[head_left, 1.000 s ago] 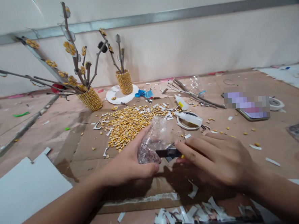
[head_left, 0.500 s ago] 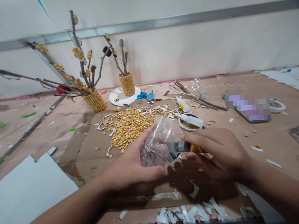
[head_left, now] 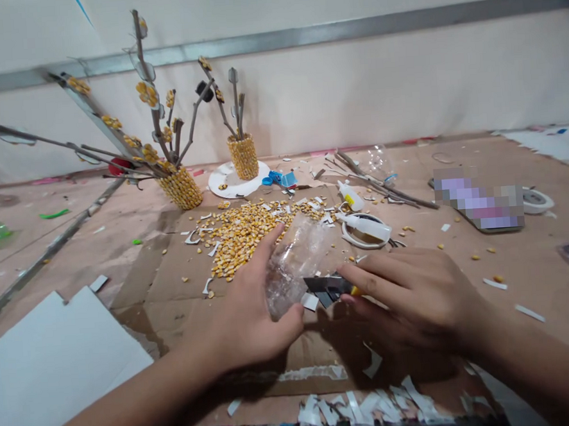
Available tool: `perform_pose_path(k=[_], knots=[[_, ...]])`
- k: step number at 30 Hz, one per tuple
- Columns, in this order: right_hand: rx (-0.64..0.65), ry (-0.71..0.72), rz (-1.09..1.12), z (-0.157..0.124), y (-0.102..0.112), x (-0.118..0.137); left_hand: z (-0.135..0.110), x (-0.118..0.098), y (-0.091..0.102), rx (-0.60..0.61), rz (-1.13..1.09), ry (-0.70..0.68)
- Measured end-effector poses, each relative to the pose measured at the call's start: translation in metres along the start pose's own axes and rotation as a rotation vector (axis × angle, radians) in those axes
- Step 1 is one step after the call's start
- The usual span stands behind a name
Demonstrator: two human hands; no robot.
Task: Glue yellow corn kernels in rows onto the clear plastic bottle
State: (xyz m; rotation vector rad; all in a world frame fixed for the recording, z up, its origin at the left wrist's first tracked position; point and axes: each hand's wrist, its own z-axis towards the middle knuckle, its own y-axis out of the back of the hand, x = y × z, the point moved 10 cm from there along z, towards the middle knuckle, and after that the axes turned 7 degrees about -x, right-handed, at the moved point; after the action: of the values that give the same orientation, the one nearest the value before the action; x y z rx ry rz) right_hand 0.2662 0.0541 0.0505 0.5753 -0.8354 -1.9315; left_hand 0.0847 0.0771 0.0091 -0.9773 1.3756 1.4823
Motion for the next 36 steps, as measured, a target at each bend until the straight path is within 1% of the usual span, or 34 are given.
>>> perform_pose_path(k=[7,13,16,20,26,29,32,36], knots=[[-0.009,0.009,0.003,0.000,0.001,-0.001,0.000,-0.007,0.000,0.025,0.135,-0.110],[-0.042,0.020,0.018,0.000,0.008,0.002,0.000,-0.009,0.003,0.000,0.195,-0.147],[-0.027,0.010,-0.003,0.000,0.006,0.003,-0.001,-0.011,0.002,0.005,0.225,-0.186],[-0.010,0.012,-0.026,-0.001,0.002,0.002,-0.003,-0.016,-0.001,0.033,0.311,-0.281],[0.010,0.028,-0.049,0.001,0.002,0.004,-0.003,-0.020,-0.005,0.036,0.410,-0.343],[-0.007,0.030,-0.064,0.002,0.004,0.006,-0.003,-0.017,-0.009,0.045,0.407,-0.301],[-0.009,0.028,-0.073,0.002,0.003,0.008,-0.003,-0.008,-0.012,0.052,0.396,-0.216],[0.016,0.023,-0.070,-0.002,-0.003,0.007,0.000,0.004,-0.012,0.050,0.385,-0.161]])
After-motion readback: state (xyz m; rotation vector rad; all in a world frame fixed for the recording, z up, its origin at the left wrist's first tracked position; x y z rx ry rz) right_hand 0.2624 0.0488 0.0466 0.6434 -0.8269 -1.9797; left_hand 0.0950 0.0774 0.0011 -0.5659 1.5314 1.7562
